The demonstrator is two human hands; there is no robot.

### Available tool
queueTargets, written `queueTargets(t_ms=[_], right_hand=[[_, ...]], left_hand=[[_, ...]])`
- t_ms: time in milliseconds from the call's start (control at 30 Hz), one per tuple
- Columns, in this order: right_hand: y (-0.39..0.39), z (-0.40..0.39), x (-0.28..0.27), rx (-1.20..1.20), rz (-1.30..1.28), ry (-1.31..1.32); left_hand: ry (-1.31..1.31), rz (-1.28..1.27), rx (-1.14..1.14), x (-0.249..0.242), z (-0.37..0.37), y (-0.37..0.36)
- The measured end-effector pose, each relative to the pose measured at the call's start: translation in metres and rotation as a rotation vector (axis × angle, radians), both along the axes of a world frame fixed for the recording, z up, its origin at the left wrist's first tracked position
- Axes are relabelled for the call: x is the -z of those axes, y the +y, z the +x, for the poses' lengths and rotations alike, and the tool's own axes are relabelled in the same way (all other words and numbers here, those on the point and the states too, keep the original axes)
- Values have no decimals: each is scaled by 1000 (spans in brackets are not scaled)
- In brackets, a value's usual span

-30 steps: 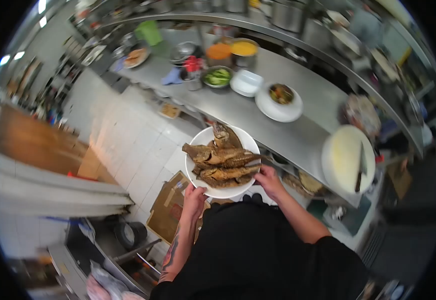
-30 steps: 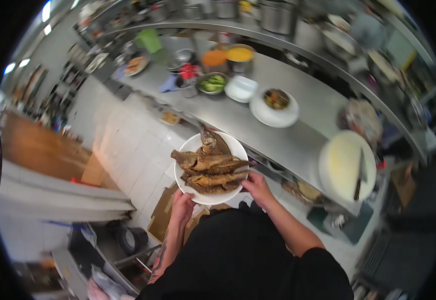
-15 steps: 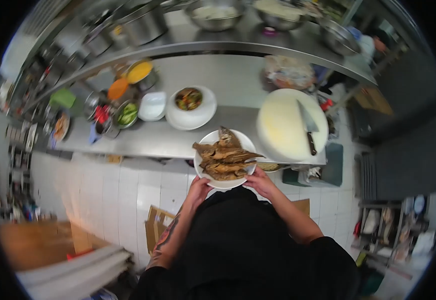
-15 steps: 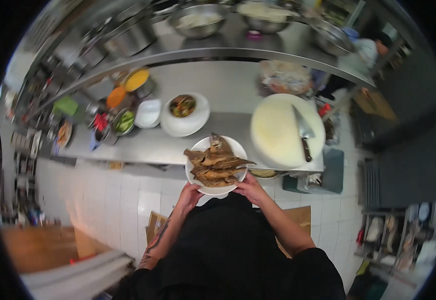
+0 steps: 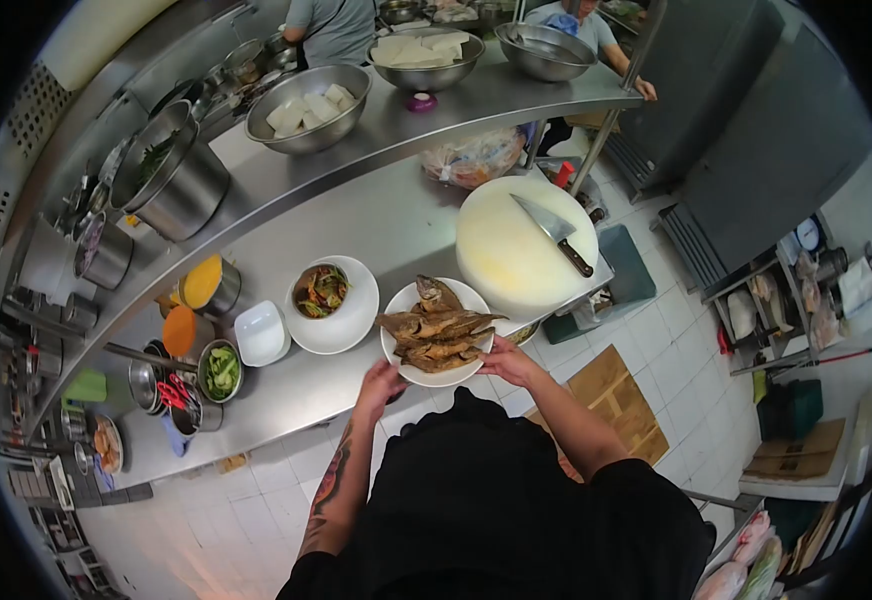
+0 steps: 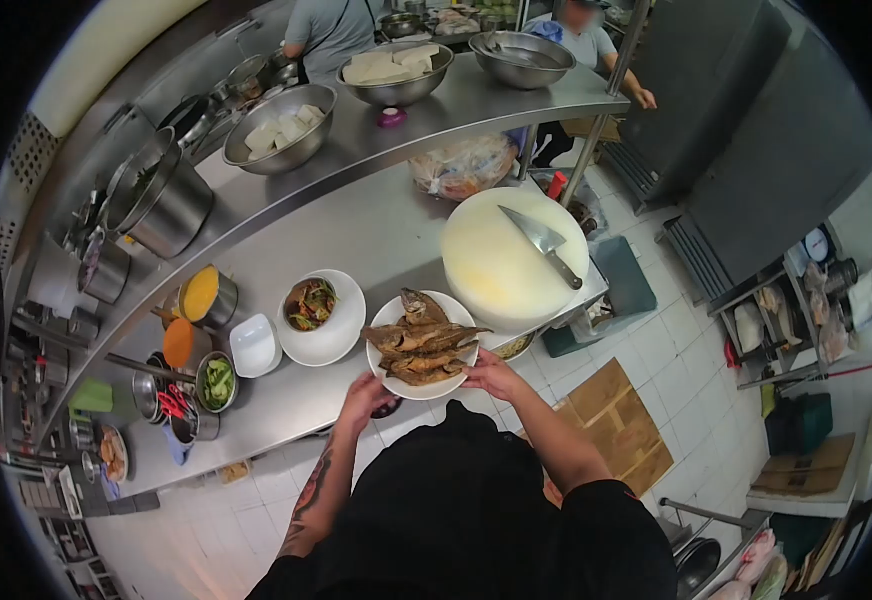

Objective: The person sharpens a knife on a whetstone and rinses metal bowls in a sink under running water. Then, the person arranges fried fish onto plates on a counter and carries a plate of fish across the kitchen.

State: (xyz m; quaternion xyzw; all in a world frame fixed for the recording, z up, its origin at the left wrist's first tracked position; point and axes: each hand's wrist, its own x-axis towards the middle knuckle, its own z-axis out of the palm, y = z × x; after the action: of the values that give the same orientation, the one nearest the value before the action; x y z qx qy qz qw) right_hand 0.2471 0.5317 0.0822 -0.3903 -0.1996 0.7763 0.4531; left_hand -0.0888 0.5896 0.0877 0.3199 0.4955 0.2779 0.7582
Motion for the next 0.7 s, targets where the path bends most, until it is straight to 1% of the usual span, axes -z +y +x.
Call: queueTargets(t_ms=[33, 100, 133, 167, 200, 233, 267, 300, 333, 367, 400, 433, 500, 567, 633, 667, 700], right_hand=[[0, -4, 2, 35, 14, -29], [-3, -19, 7, 83, 28, -62], [-5, -27, 8, 170, 22, -85], [-9, -36, 10, 255, 14, -108], [-11, -44, 10, 259, 1, -108], [-10, -53, 10, 318, 1, -123], [-11, -61, 11, 375, -1, -138], [-12, -68, 11, 379, -2, -145], [-13, -75, 10, 384, 32, -127], [-14, -80, 10, 387, 66, -110], [-13, -82, -1, 342, 102, -106], [-12, -85, -1, 331, 91, -113], [-1, -80, -3, 331, 27, -130], [7, -73, -7, 330, 33, -119], [12, -65, -19, 329, -122, -323], [12, -67, -30, 367, -143, -603], [15, -49, -7, 359, -43, -892]], left_hand=[[-91, -6, -159, -26, -4, 7], [-303, -69, -300, 14, -38, 52], [-392, -269, -316, 10, -50, 70], [-394, -271, -304, 9, -52, 75], [-312, -232, -279, 3, -52, 78], [-240, -175, -246, -3, -53, 81], [-268, -120, -229, -4, -56, 82], [-274, -123, -225, -2, -63, 81], [-258, -48, -202, 0, -72, 80], [-244, 28, -182, 3, -78, 76], [-181, 35, -232, -13, -81, 64], [-185, 23, -243, -23, -93, 47], [-287, 70, -110, -32, -129, 5], [-267, 69, -12, -24, -182, -50], [-188, -17, 90, -22, -247, -103], [-67, -103, 47, -19, -283, -127], [49, -179, 8, -12, -316, -148]])
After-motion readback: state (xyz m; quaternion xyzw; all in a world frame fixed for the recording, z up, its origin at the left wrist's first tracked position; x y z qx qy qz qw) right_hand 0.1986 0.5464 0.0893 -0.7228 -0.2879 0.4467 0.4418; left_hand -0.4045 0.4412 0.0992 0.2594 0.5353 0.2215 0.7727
